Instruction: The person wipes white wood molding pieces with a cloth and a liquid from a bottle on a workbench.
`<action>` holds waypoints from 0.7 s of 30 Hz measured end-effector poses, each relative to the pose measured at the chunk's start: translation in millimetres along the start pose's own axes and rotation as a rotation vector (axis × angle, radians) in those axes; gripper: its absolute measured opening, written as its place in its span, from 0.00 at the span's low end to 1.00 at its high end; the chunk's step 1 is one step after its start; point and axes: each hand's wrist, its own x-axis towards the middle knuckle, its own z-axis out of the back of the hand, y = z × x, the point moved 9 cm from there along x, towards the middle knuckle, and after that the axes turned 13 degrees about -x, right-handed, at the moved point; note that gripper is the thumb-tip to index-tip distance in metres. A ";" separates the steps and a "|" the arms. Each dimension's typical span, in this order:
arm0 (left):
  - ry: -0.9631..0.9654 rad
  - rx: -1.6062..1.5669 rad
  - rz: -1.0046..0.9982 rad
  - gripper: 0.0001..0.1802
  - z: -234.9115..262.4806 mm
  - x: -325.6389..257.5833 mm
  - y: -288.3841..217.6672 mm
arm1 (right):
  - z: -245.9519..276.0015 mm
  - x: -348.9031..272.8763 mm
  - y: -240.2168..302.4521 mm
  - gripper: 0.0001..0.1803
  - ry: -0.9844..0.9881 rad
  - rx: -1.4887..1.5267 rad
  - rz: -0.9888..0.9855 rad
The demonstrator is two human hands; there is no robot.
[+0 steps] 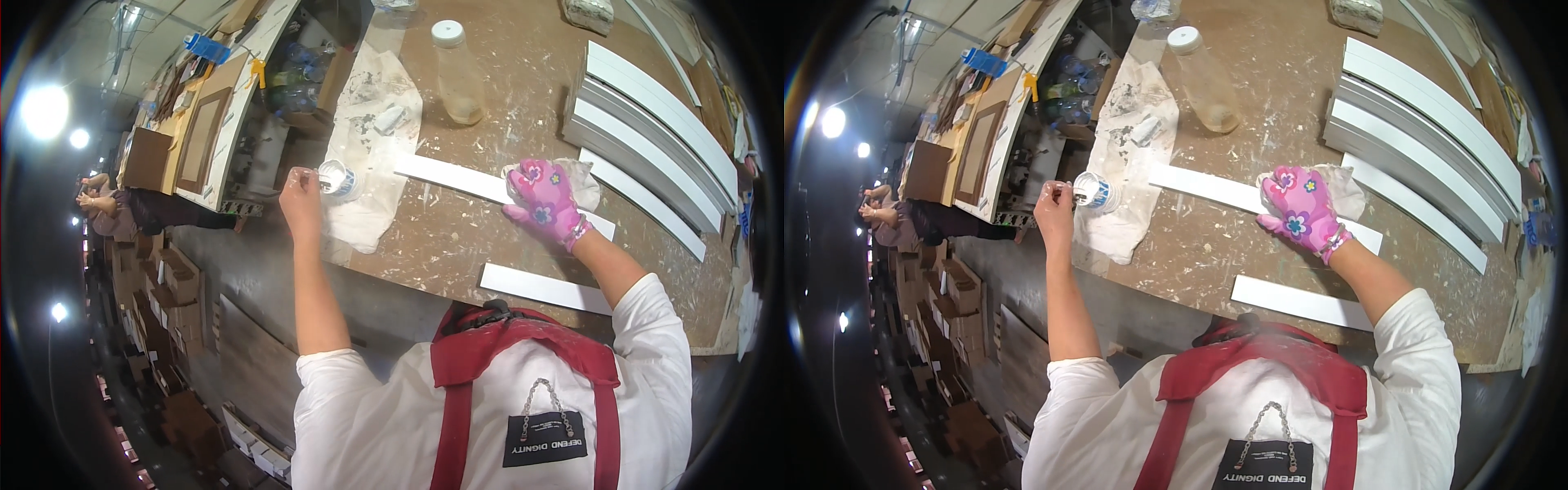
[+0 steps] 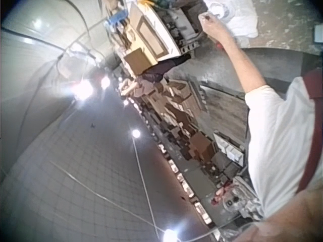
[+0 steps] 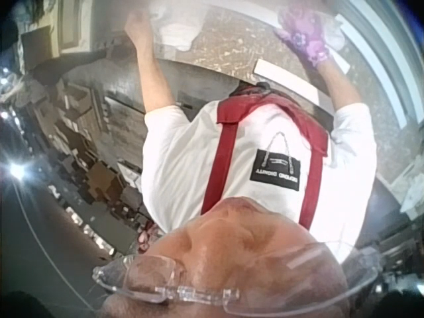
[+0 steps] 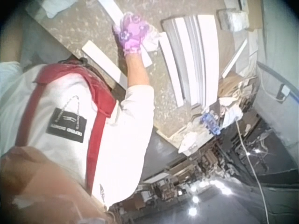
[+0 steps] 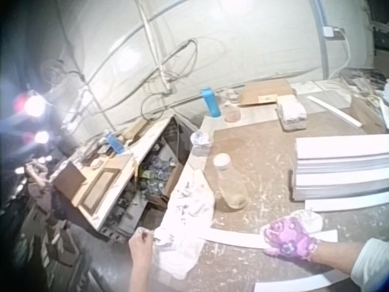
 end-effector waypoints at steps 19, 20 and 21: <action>0.385 0.356 -0.411 0.11 -140.0 34.1 -72.7 | 4.0 6.9 2.2 0.24 0.048 -0.097 0.001; 0.376 0.223 -0.345 0.12 -130.9 22.2 -76.0 | -2.4 8.7 1.2 0.23 0.112 -0.108 0.016; 0.580 0.001 -0.089 0.12 -140.2 -1.9 -47.9 | -6.3 12.2 2.6 0.22 0.145 -0.081 0.040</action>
